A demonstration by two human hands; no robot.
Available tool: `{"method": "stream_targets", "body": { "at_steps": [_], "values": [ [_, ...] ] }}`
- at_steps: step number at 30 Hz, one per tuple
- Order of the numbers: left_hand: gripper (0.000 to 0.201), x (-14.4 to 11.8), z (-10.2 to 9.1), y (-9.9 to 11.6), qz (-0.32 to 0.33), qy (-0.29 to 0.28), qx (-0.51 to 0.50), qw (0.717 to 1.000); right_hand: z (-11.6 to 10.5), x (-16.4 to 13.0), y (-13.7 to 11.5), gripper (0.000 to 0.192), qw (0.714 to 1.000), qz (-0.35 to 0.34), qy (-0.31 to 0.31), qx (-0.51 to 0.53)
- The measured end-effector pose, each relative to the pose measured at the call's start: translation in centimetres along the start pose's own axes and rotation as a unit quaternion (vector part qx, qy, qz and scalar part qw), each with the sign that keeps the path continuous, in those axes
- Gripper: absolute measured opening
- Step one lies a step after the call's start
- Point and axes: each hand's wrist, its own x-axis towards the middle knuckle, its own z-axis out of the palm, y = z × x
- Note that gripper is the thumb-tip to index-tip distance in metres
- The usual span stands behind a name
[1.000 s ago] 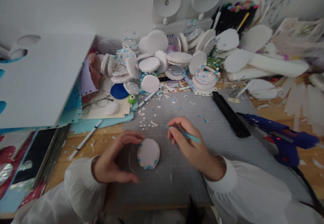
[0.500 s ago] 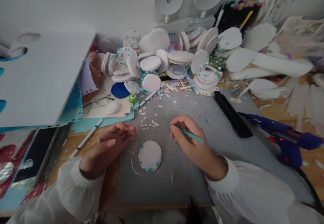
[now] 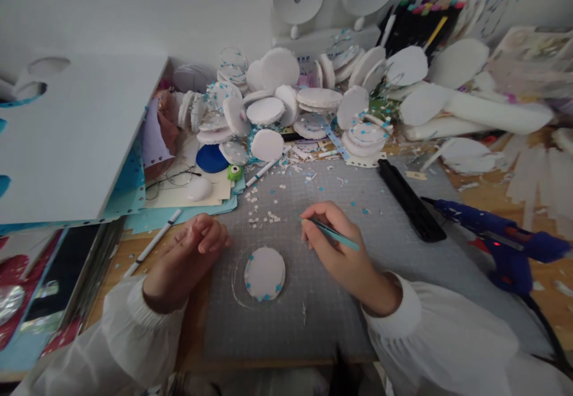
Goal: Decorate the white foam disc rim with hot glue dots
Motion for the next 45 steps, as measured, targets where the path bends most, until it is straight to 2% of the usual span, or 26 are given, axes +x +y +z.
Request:
{"method": "stream_targets", "body": {
  "at_steps": [20, 22, 26, 31, 35, 42, 45],
  "values": [
    [0.022, 0.2, 0.0, -0.1, 0.027, 0.001, 0.006, 1.000, 0.3, 0.0, 0.6, 0.012, 0.998, 0.022, 0.015, 0.065],
    [0.021, 0.2, 0.0, -0.1, 0.025, 0.001, 0.003, 1.000, 0.2, 0.2, 0.6, 0.009, 1.000, 0.002, 0.021, 0.019],
    [0.023, 0.2, 0.0, -0.1, 0.012, 0.005, -0.001, 1.000, 0.1, 0.6, 0.5, 0.004, 0.991, -0.094, 0.033, -0.089],
    [0.025, 0.2, 0.1, 0.0, 0.003, 0.017, -0.002, 1.000, 0.4, 0.7, 1.1, 0.009, 0.992, -0.079, 0.052, -0.088],
    [0.032, 0.3, 0.3, 0.0, -0.005, 0.022, 0.004, 1.000, 0.7, 0.8, 1.7, 0.014, 0.983, -0.127, 0.082, -0.102],
    [0.050, 0.4, 0.2, -0.4, 0.022, 0.021, 0.037, 0.999, 1.2, 1.0, 2.3, 0.013, 0.981, -0.147, 0.059, -0.111],
    [0.051, 0.4, 0.0, -0.5, 0.031, 0.016, 0.069, 0.997, 1.2, 1.0, 2.3, 0.014, 0.980, -0.156, 0.063, -0.107]
  ]
}}
